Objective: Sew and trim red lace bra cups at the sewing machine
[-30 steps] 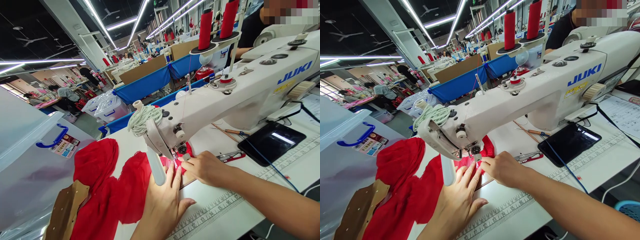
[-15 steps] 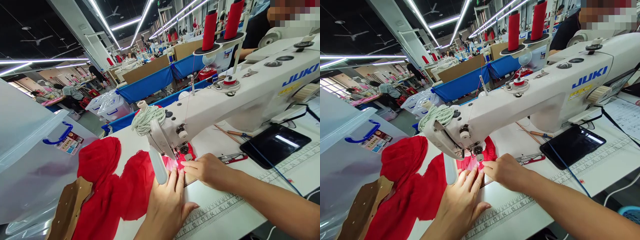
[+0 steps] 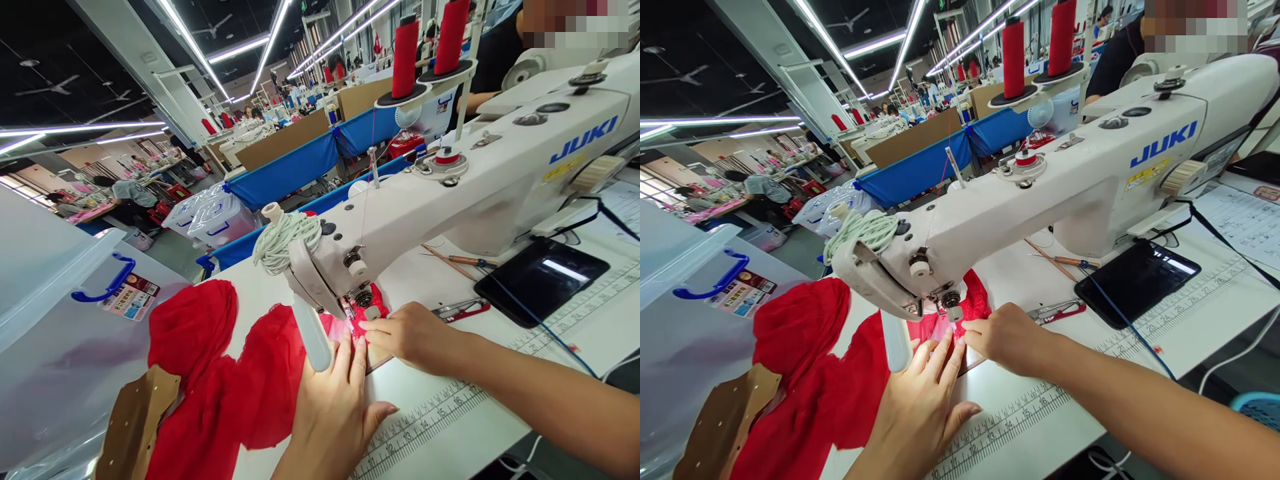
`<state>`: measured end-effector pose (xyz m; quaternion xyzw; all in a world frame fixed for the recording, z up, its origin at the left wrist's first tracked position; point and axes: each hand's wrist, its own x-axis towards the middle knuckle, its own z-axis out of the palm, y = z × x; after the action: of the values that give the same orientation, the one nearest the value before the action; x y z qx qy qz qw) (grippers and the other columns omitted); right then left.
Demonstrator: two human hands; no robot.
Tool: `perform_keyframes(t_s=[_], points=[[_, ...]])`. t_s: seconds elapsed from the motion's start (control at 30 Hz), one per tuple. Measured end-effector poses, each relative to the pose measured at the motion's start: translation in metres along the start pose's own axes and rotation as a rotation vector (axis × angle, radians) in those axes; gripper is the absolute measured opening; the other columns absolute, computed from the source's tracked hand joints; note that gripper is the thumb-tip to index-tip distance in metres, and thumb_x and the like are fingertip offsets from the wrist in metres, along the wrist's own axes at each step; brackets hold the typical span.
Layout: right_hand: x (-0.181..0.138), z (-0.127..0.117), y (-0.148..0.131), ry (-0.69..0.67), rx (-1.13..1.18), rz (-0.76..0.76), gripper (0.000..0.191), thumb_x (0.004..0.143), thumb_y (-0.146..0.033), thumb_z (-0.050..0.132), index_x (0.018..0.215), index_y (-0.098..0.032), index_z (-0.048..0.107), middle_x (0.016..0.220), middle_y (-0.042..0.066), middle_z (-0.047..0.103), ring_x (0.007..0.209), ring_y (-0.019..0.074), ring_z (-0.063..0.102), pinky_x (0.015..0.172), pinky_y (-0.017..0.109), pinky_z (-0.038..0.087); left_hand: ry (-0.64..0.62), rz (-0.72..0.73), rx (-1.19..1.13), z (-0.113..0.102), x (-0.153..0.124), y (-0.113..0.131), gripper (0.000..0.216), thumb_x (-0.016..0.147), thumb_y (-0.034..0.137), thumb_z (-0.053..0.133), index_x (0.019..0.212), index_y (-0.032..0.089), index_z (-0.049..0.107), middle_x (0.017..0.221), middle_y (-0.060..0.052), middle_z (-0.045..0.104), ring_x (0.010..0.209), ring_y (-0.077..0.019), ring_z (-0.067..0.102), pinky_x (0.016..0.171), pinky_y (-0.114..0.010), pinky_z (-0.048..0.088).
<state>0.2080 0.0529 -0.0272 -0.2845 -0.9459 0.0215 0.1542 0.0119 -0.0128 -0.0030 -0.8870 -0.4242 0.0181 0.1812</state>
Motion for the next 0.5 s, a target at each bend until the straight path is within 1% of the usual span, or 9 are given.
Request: perform_keyframes(t_s=[0.13, 0.3, 0.4, 0.5], points=[[0.002, -0.002, 0.0, -0.048, 0.0, 0.02, 0.02, 0.08, 0.001, 0.045, 0.078, -0.016, 0.057, 0.078, 0.003, 0.066, 0.056, 0.011, 0.046, 0.048, 0.028, 0.015, 0.007, 0.002, 0.015, 0.002, 0.001, -0.001, 0.074, 0.086, 0.066, 0.036, 0.127, 0.008, 0.056, 0.126, -0.019, 0.061, 0.103, -0.0346, 0.061, 0.079, -0.05, 0.054], [0.006, -0.008, -0.001, -0.082, -0.008, 0.059, 0.019, 0.082, -0.002, 0.044, 0.076, -0.017, 0.056, 0.067, 0.001, 0.061, 0.05, 0.0114, 0.037, 0.046, 0.028, 0.013, -0.015, -0.042, 0.001, 0.006, 0.0, -0.002, 0.072, 0.088, 0.065, 0.031, 0.131, 0.011, 0.053, 0.131, -0.017, 0.058, 0.111, -0.0335, 0.058, 0.083, -0.049, 0.053], [0.007, -0.01, 0.0, -0.104, 0.001, 0.066, 0.019, 0.08, -0.002, 0.045, 0.078, -0.016, 0.057, 0.067, 0.001, 0.061, 0.05, 0.0117, 0.036, 0.046, 0.028, 0.013, -0.014, -0.057, 0.01, 0.006, 0.001, -0.002, 0.07, 0.088, 0.064, 0.032, 0.131, 0.012, 0.053, 0.132, -0.017, 0.058, 0.11, -0.0339, 0.059, 0.08, -0.048, 0.054], [0.004, -0.008, 0.001, -0.094, 0.014, 0.073, 0.021, 0.075, -0.001, 0.046, 0.084, -0.016, 0.058, 0.071, 0.001, 0.063, 0.052, 0.0117, 0.039, 0.046, 0.028, 0.013, 0.031, -0.037, 0.059, 0.004, 0.003, -0.001, 0.071, 0.089, 0.063, 0.032, 0.128, 0.009, 0.056, 0.128, -0.019, 0.06, 0.108, -0.0347, 0.06, 0.073, -0.046, 0.055]])
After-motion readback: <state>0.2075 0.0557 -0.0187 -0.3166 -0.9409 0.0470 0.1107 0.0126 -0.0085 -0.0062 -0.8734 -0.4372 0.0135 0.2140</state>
